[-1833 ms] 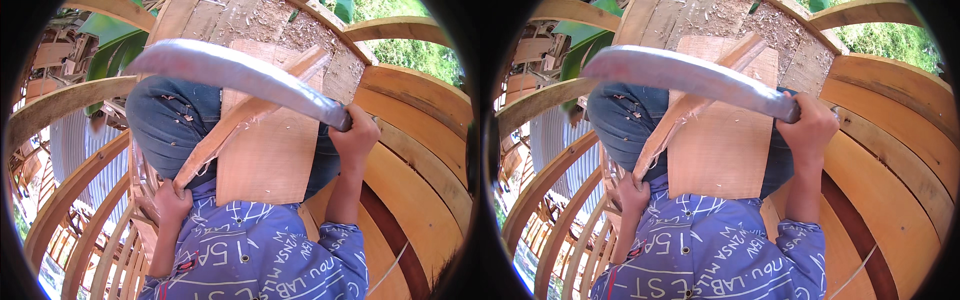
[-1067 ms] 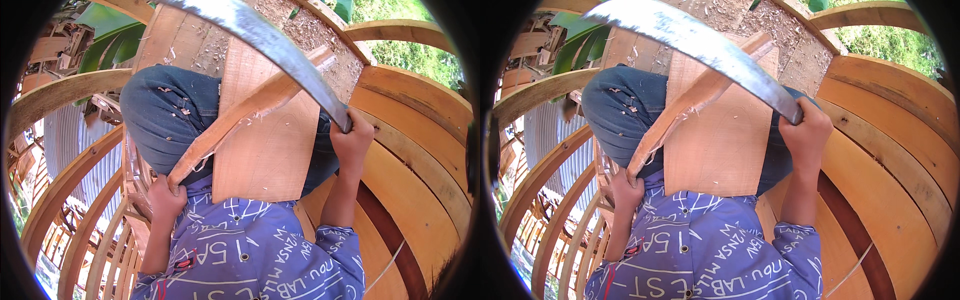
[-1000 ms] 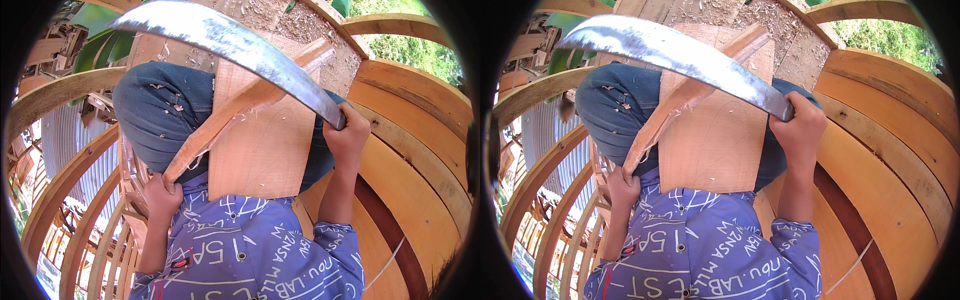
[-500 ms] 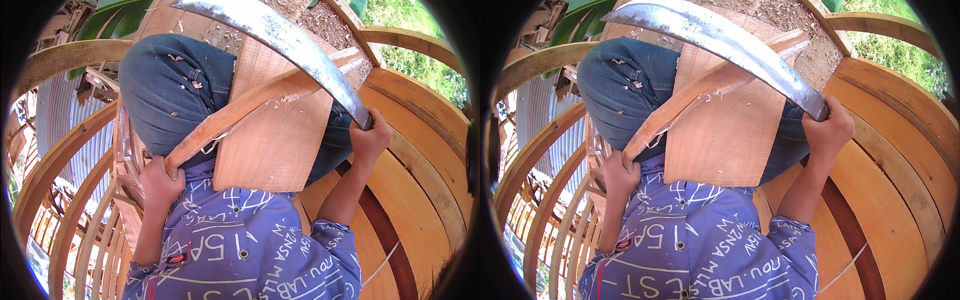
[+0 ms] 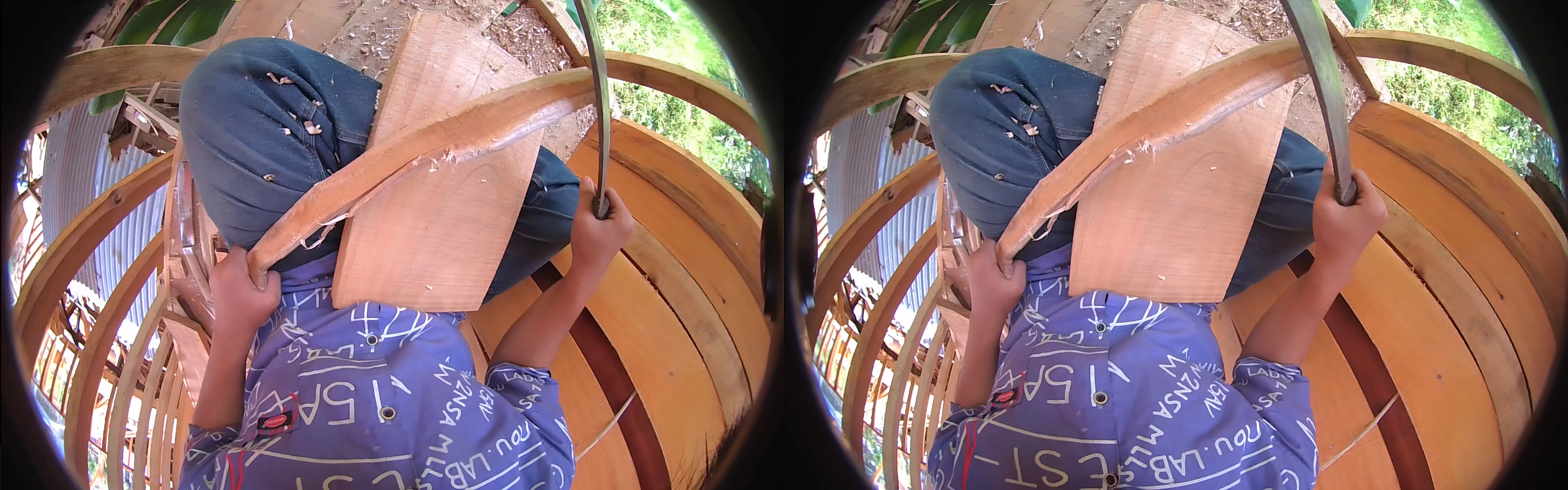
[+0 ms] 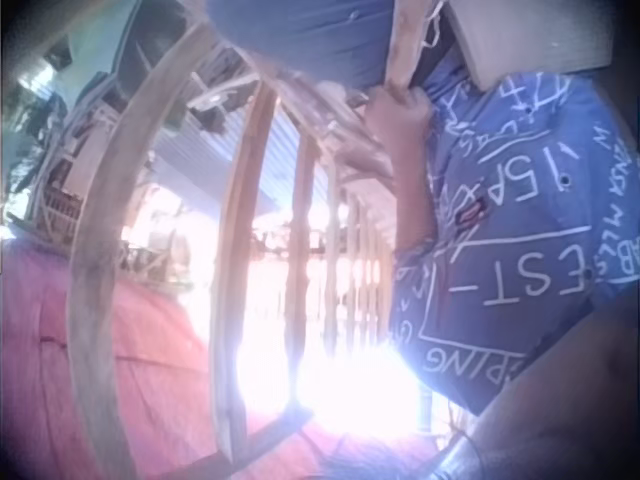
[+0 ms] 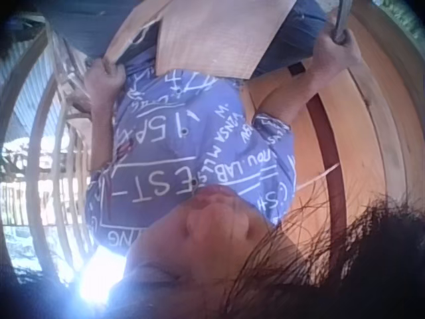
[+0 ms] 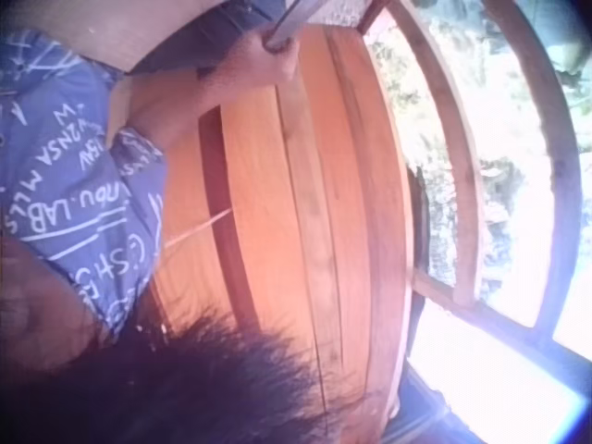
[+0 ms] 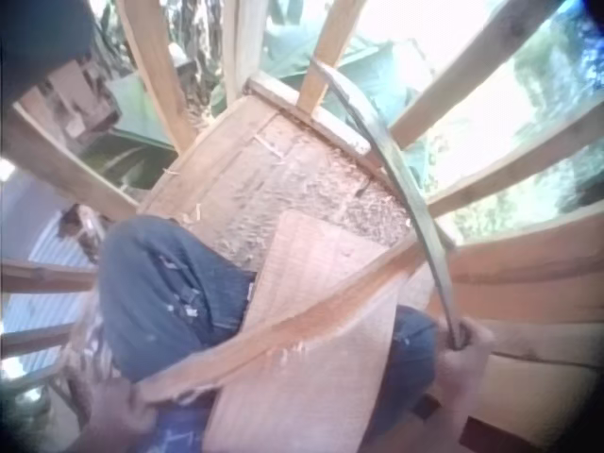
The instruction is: The person sits cross-legged on a wooden platform and uses a curved blade to shave and shape a rectangular piece of wood. They hold the wood steady with their left hand while repeatedly drawing the blade along its surface to remove thin strips of material.
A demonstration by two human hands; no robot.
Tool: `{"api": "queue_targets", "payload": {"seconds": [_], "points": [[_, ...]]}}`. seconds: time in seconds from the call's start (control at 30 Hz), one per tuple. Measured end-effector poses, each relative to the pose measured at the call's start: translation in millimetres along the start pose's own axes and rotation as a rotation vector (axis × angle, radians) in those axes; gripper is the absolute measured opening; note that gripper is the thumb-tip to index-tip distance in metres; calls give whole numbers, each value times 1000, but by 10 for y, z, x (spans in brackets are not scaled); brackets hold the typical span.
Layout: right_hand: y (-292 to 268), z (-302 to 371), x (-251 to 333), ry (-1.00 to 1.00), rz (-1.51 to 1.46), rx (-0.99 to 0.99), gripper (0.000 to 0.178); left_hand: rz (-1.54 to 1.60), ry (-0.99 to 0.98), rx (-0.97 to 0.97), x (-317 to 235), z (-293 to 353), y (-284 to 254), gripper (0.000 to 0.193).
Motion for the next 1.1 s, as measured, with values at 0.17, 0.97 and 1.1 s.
{"api": "queue_targets", "payload": {"seconds": [0.17, 0.97, 1.1], "points": [[80, -12, 81, 89, -149, 84, 36, 1, -8, 35, -11, -8, -39, 24], [260, 44, 223, 206, -619, 523, 17, 759, -459, 1193, 525, -591, -434, 43], [284, 4, 297, 192, -607, 527, 22, 359, -368, 957, 592, -598, -678, 54]]}}
Point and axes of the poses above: each hand's wrist, its own z-axis away from the middle knuckle, its own y-axis out of the palm, x = y × z, the point moved 5 cm from there along -z, towards the middle knuckle, and after that the axes turned 3 degrees about y, right-handed, at the moved point
